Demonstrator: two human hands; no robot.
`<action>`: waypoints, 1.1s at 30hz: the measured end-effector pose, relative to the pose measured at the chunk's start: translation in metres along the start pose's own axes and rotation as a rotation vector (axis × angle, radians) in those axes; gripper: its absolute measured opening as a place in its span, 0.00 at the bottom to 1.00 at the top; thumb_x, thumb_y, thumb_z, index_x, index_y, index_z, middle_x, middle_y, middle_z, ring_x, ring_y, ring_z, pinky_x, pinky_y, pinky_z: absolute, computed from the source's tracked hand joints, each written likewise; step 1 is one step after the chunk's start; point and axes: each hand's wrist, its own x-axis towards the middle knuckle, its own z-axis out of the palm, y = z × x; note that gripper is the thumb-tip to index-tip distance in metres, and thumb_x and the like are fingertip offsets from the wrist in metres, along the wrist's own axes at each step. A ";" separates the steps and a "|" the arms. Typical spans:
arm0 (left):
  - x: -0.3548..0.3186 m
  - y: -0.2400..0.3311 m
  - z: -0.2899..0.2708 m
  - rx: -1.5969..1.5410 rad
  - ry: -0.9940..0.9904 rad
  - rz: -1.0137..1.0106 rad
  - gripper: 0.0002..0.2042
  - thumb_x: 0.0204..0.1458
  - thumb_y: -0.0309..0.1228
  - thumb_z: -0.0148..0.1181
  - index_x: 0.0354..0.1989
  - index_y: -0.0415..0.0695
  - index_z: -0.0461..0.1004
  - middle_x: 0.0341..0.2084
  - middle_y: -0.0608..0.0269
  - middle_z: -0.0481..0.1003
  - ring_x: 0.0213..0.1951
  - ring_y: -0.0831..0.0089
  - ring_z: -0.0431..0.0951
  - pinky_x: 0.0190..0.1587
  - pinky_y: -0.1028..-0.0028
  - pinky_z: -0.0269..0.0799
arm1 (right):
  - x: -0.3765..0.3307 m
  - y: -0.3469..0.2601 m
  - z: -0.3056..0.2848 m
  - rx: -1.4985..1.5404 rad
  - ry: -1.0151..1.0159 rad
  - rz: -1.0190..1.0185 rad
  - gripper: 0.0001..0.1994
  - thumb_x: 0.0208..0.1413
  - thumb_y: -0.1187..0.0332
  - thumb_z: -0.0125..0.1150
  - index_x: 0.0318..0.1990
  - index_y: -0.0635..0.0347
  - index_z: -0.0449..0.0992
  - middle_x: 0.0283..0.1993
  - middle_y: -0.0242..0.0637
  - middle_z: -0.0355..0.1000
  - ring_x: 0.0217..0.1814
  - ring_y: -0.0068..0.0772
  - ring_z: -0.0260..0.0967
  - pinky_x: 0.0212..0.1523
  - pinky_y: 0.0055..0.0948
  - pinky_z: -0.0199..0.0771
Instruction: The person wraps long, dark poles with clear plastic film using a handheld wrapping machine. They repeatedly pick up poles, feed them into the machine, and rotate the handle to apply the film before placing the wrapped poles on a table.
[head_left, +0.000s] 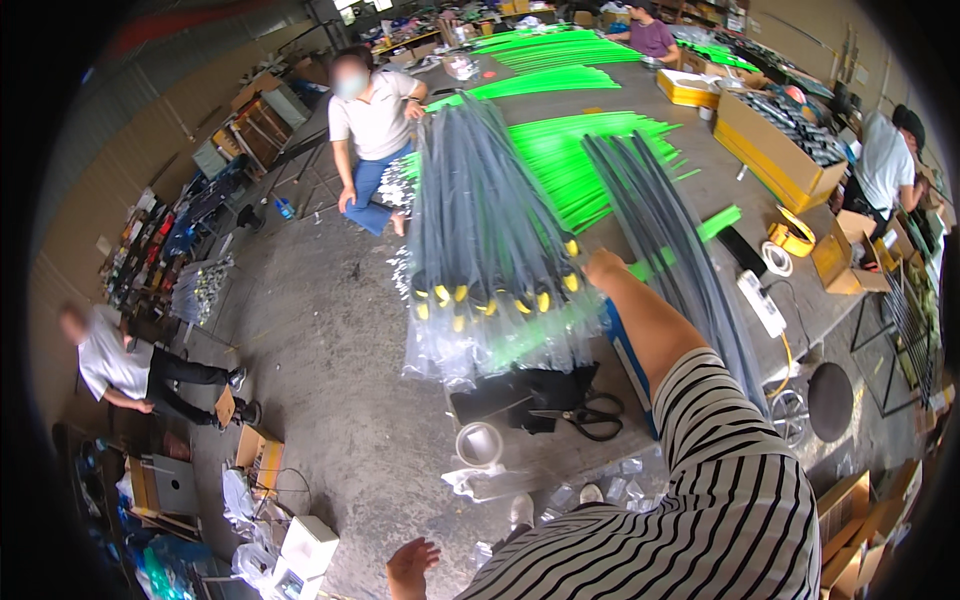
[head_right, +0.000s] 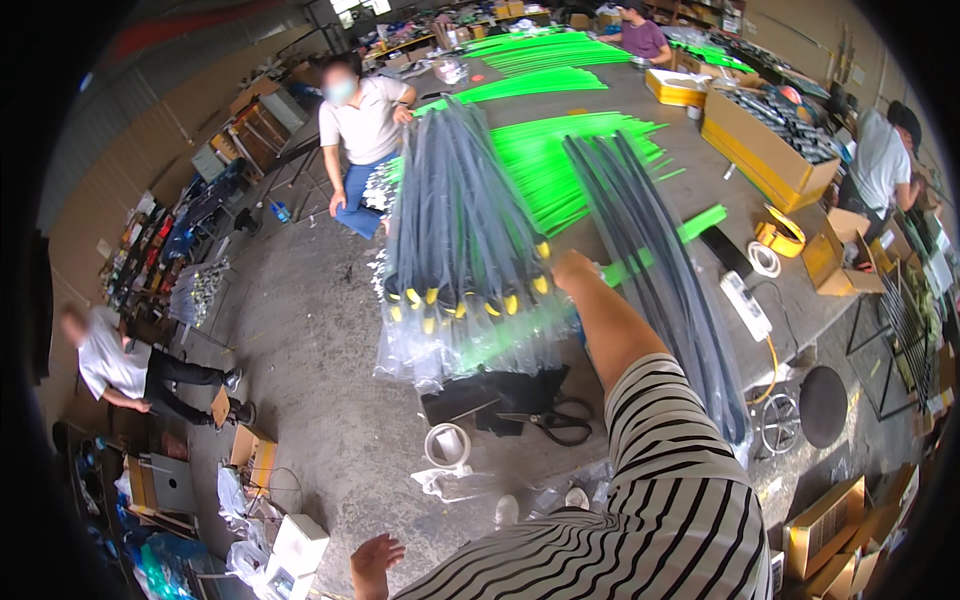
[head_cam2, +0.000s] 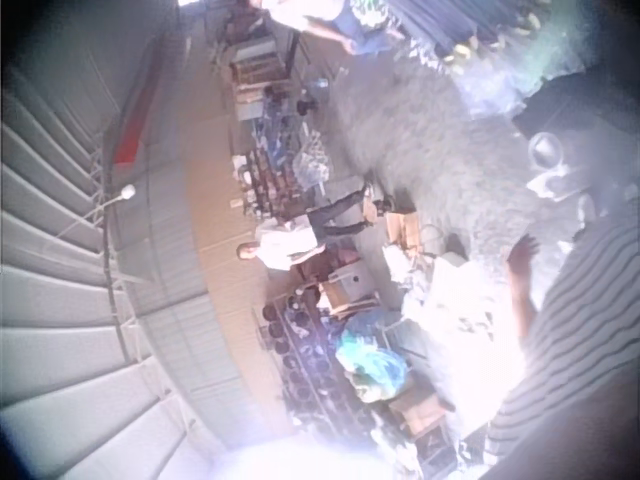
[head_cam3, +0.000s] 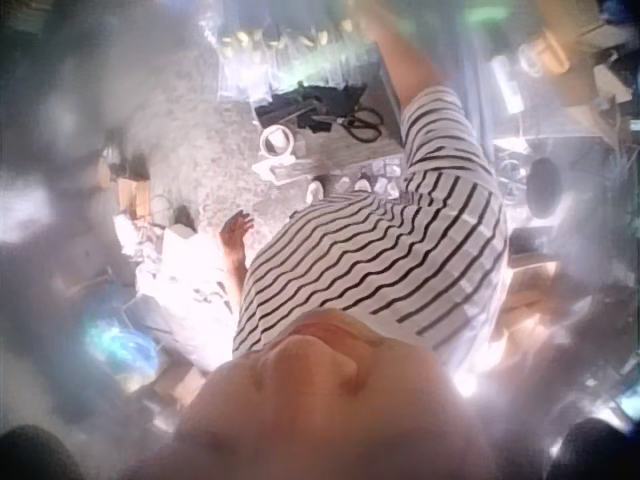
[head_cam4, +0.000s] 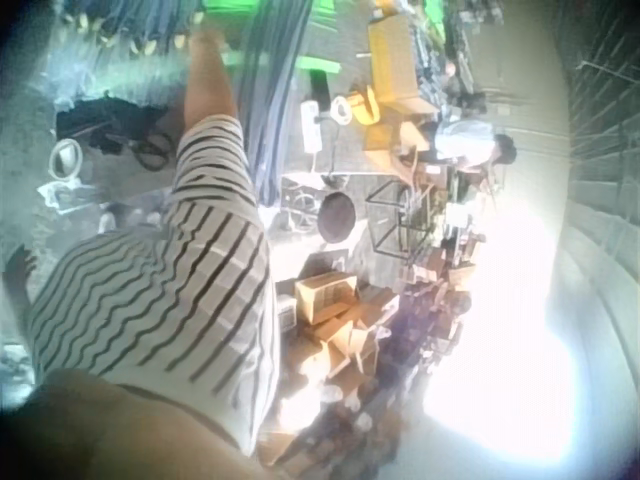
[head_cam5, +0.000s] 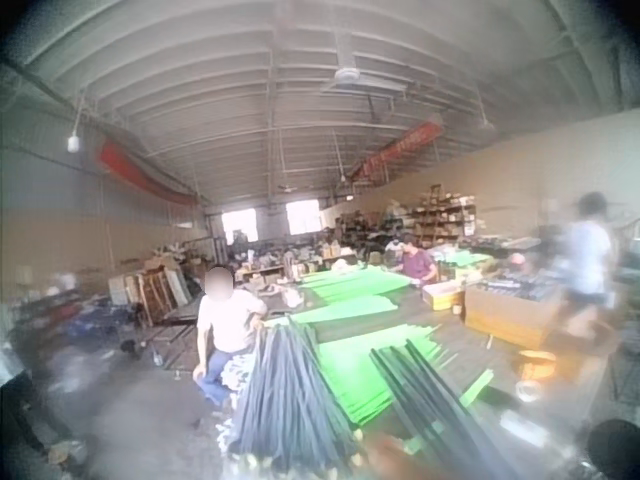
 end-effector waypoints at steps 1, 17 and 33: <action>-0.009 -0.013 -0.011 0.005 0.053 -0.039 0.16 0.51 0.30 0.52 0.45 0.34 0.66 0.35 0.54 0.72 0.35 0.67 0.74 0.37 0.72 0.71 | -0.003 -0.001 -0.006 0.046 -0.080 0.046 0.23 0.46 0.51 0.54 0.40 0.64 0.72 0.46 0.49 0.67 0.47 0.45 0.66 0.46 0.37 0.66; 0.122 0.054 0.093 -0.033 -0.428 0.014 0.16 0.52 0.31 0.50 0.45 0.32 0.65 0.34 0.55 0.72 0.37 0.69 0.74 0.39 0.73 0.70 | -0.202 -0.085 -0.113 0.686 0.350 -0.622 0.08 0.42 0.68 0.61 0.23 0.62 0.71 0.19 0.36 0.67 0.20 0.23 0.64 0.21 0.24 0.63; 0.087 0.061 0.249 -0.238 -0.900 -0.144 0.18 0.45 0.34 0.59 0.41 0.40 0.63 0.27 0.64 0.69 0.27 0.75 0.73 0.29 0.75 0.73 | -0.317 -0.055 -0.043 1.375 0.010 0.067 0.14 0.51 0.61 0.53 0.28 0.67 0.71 0.22 0.33 0.70 0.22 0.22 0.64 0.23 0.22 0.63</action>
